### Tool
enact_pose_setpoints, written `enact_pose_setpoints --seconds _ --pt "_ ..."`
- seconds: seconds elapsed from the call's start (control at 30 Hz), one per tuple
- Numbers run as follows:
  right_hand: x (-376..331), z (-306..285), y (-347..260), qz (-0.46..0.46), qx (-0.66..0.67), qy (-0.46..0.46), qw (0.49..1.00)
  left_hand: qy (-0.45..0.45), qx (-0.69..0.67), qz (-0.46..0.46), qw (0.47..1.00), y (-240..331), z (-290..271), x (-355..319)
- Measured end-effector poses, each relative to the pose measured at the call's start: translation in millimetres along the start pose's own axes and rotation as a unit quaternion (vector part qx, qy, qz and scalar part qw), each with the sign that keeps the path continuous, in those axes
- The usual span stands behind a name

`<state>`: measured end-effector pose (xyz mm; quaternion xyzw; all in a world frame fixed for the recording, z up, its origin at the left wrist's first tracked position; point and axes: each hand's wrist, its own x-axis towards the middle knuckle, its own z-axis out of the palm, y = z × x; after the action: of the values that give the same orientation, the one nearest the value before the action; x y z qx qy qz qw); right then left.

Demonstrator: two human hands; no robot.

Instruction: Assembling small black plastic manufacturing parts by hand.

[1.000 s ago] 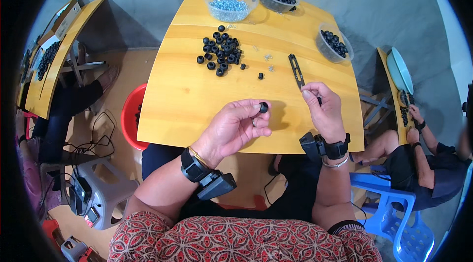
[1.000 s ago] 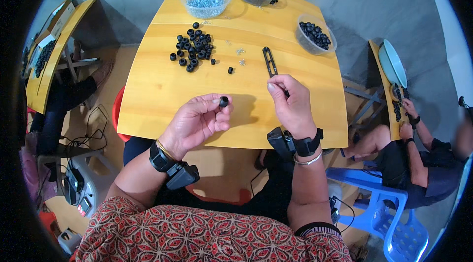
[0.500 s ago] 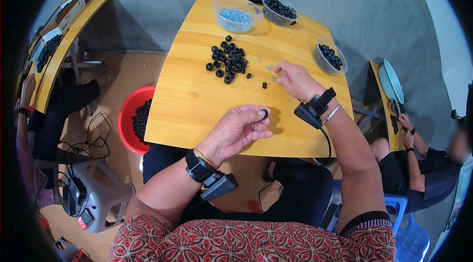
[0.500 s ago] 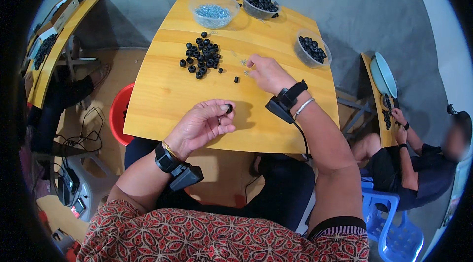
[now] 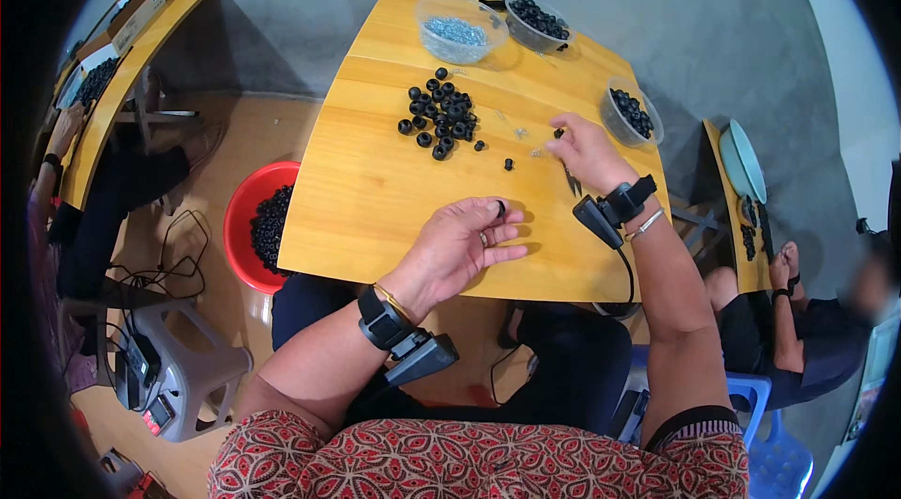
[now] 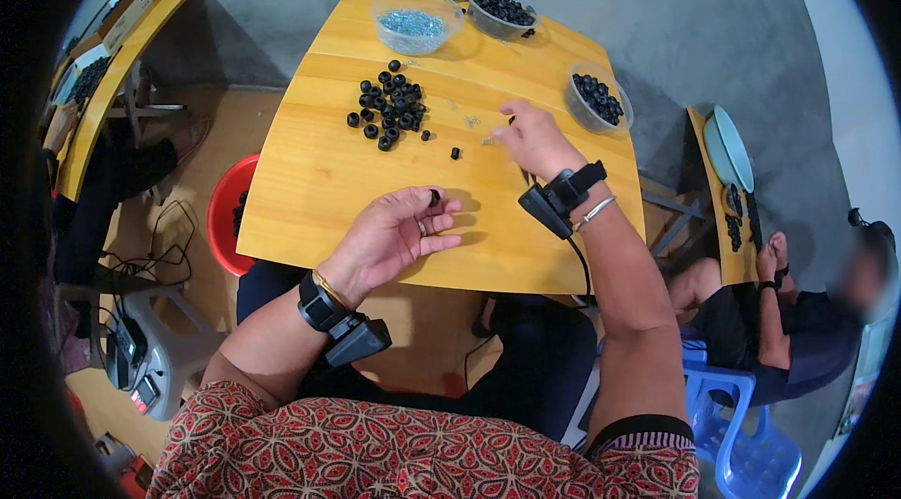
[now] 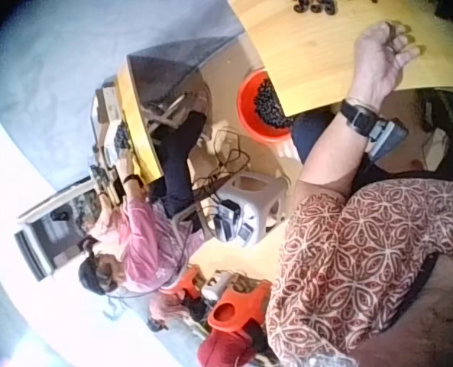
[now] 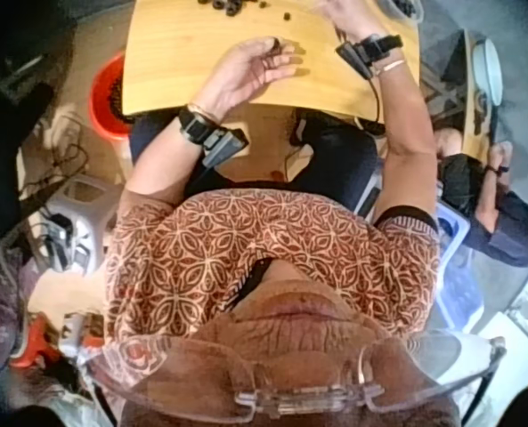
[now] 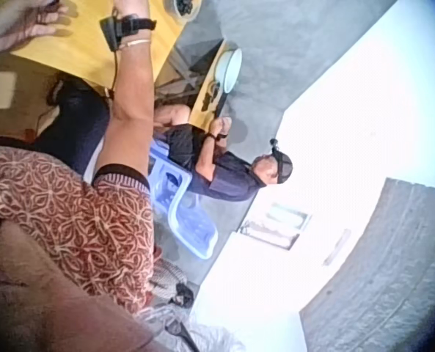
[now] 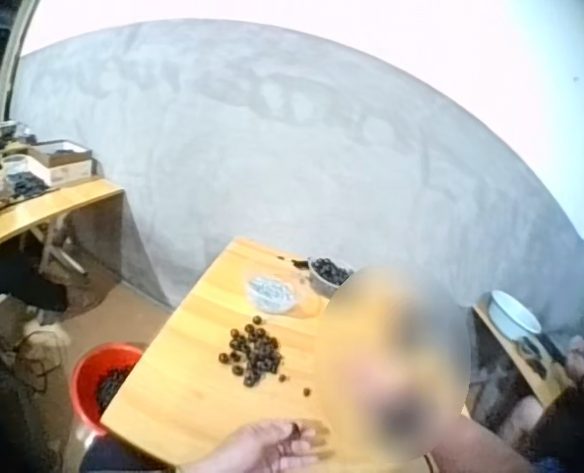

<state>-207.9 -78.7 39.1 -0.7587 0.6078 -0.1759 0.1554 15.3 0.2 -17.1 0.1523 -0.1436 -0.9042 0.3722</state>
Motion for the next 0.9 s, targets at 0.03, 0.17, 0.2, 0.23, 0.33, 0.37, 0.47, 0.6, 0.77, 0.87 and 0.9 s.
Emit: enact_pose_setpoints --seconds 0.03,0.17,0.2,0.23,0.33,0.37,0.47,0.6,0.77,0.87,0.9 --pt "-2 -1 5 0.015 0.013 0.022 1.000 0.000 -0.011 0.001 1.000 0 1 0" --pt "-11 2 23 0.066 0.096 -0.034 0.993 0.000 -0.029 0.011 1.000 -5 -1 4" --pt "-12 6 22 0.066 0.098 -0.034 0.992 0.001 -0.028 0.011 1.000 -5 -2 4" --pt "-13 10 23 0.072 0.095 -0.044 0.992 0.006 -0.026 0.014 1.000 -5 -3 3" --pt "-15 10 27 0.087 0.101 -0.054 0.990 -0.002 -0.026 0.018 1.000 -7 -2 4" --pt "-17 10 29 0.098 0.110 -0.055 0.988 -0.014 -0.027 0.018 0.999 -7 -3 4" --pt "-20 12 33 0.014 0.085 -0.053 0.995 -0.032 -0.006 0.012 0.999 -4 -4 3" --pt "-28 11 17 -0.011 -0.008 -0.064 0.998 -0.031 -0.001 0.001 1.000 -2 -3 2" --pt "-29 14 17 -0.087 -0.037 -0.027 0.995 -0.018 0.020 0.005 1.000 -3 -1 2" --pt "-29 15 19 -0.085 -0.041 -0.032 0.995 -0.013 0.024 0.005 1.000 -2 1 0" --pt "-31 13 18 -0.085 -0.041 -0.033 0.995 -0.012 0.023 0.005 1.000 -2 0 1"
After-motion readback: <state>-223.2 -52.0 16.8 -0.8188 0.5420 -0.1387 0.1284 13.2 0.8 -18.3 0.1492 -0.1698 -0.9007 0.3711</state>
